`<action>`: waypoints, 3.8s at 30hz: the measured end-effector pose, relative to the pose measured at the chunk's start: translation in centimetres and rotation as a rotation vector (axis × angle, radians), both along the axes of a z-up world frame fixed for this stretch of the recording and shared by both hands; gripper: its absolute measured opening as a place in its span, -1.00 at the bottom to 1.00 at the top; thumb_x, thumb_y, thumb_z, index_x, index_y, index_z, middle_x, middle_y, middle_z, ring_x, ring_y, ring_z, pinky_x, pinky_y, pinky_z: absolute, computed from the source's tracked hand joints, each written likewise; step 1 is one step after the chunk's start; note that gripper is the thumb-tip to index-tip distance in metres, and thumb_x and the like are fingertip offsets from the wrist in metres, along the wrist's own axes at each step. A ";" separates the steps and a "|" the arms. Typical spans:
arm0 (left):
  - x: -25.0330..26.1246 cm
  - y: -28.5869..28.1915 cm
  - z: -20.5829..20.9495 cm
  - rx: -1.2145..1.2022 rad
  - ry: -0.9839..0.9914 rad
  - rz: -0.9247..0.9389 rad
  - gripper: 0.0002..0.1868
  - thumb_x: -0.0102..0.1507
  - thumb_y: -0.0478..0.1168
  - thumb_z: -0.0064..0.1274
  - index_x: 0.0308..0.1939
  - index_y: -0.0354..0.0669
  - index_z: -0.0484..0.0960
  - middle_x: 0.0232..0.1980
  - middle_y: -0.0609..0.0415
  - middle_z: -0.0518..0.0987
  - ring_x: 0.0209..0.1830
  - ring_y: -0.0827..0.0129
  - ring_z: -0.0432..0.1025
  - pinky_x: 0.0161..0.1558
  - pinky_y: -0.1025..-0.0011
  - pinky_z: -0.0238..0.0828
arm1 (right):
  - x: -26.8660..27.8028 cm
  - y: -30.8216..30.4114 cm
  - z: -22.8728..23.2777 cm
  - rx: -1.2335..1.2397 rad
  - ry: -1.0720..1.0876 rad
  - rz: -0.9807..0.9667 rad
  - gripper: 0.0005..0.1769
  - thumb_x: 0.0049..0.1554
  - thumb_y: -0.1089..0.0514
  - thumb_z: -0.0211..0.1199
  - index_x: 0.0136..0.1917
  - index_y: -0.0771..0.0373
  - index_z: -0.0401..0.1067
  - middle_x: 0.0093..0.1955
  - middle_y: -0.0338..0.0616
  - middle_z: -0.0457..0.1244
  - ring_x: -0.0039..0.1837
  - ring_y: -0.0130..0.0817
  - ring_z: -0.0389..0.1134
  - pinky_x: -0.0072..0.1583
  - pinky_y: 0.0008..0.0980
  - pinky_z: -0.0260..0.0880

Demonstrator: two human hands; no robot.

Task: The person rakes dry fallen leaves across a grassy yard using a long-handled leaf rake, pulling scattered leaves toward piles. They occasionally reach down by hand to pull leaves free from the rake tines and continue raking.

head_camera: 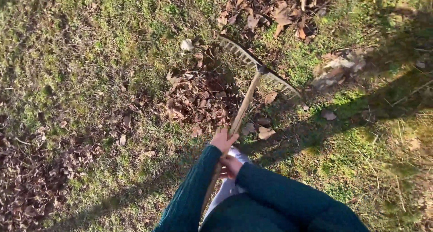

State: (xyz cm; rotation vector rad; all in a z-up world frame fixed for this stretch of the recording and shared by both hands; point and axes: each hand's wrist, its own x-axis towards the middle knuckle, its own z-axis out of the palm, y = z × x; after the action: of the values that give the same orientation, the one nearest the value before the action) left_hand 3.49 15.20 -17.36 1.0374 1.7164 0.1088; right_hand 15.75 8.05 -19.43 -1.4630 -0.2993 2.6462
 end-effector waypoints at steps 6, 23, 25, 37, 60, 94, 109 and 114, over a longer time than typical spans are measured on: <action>2.7 -6.2 0.0 0.295 0.108 -0.311 -0.44 0.32 0.12 -0.12 0.12 -0.33 0.39 0.18 -0.35 0.35 0.08 -0.25 0.34 -0.01 -0.11 0.35 | 8.6 8.1 -18.1 -0.032 -0.291 -0.486 -0.69 0.29 -0.06 0.10 -0.15 0.20 0.33 -0.26 0.02 0.33 -0.18 -0.10 0.38 -0.04 0.11 0.51; -8.9 -4.4 2.8 0.350 -1.148 1.443 -0.74 0.46 -0.03 -0.16 -0.03 -0.12 0.51 0.20 0.04 0.50 0.40 0.13 0.31 0.47 0.14 0.13 | 30.6 21.4 -16.1 0.061 -0.510 -1.097 -0.40 0.34 -0.06 0.06 0.46 0.16 -0.13 -0.09 -0.05 0.22 -0.08 -0.13 0.47 0.05 0.06 0.63; -9.1 -4.3 3.1 0.430 -1.167 1.438 -0.58 0.46 0.00 -0.15 -0.50 0.06 0.29 -0.40 0.25 0.31 -0.11 0.26 0.41 0.38 0.12 0.19 | 29.0 21.2 -11.7 0.037 -0.413 -1.256 -0.49 0.26 0.22 0.21 0.36 0.24 0.02 0.05 -0.11 0.10 -0.03 -0.32 0.36 0.03 -0.33 0.61; -1.4 -5.4 1.1 0.693 -1.086 1.092 -0.64 0.37 -0.19 -0.02 -0.50 -0.01 0.26 -0.45 0.08 0.32 -0.15 0.13 0.35 0.30 0.03 0.14 | 21.2 17.0 -30.6 0.001 -0.777 -0.883 -0.46 0.20 0.14 0.18 0.34 0.37 0.08 0.07 0.18 0.28 -0.06 -0.04 0.42 -0.07 0.19 0.60; -12.1 -12.8 24.7 1.065 -0.161 0.791 -0.69 0.31 -0.38 -0.04 -0.54 -0.04 0.37 -0.47 0.17 0.49 -0.42 0.51 0.40 -0.15 0.42 0.46 | -23.1 4.2 -43.4 -0.771 0.753 0.229 -0.46 0.28 0.21 0.13 0.49 0.30 0.14 -0.03 -0.19 0.28 -0.08 -0.44 0.34 0.04 -0.52 0.49; -22.4 -25.2 1.9 1.039 -0.694 1.401 -0.58 0.30 -0.41 0.14 -0.59 -0.09 0.31 -0.42 0.11 0.44 -0.27 0.32 0.41 -0.07 0.38 0.28 | -23.7 -0.7 -37.8 0.461 -0.559 0.587 -0.62 0.22 -0.01 0.01 0.17 0.26 0.36 0.14 0.08 0.34 0.17 0.00 0.32 0.24 -0.13 0.41; -39.1 -41.4 10.7 1.244 -0.037 1.057 -0.55 0.24 -0.48 0.15 -0.69 -0.19 0.32 -0.56 -0.03 0.47 -0.43 0.29 0.37 0.12 0.05 0.39 | -53.7 -20.8 -19.7 -0.171 -0.036 0.033 -0.66 0.20 0.05 0.19 -0.38 0.16 0.29 -0.56 -0.30 0.18 -0.52 -0.55 0.19 -0.45 -0.64 0.19; -40.4 -44.4 12.4 1.253 -0.158 1.424 -0.56 0.40 -0.35 0.01 -0.59 -0.09 0.34 -0.53 0.11 0.37 -0.36 0.36 0.37 0.20 0.16 0.37 | -52.8 -24.6 -21.1 -0.124 -0.082 0.080 -0.74 0.23 0.10 0.24 -0.02 0.23 0.20 -0.31 -0.16 0.27 -0.35 -0.43 0.34 -0.33 -0.50 0.31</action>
State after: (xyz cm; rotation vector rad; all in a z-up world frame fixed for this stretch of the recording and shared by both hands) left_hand -36.86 -29.19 -4.97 0.2905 1.8440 2.2766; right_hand -37.10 -16.54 -40.57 -1.6333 -0.2077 2.7165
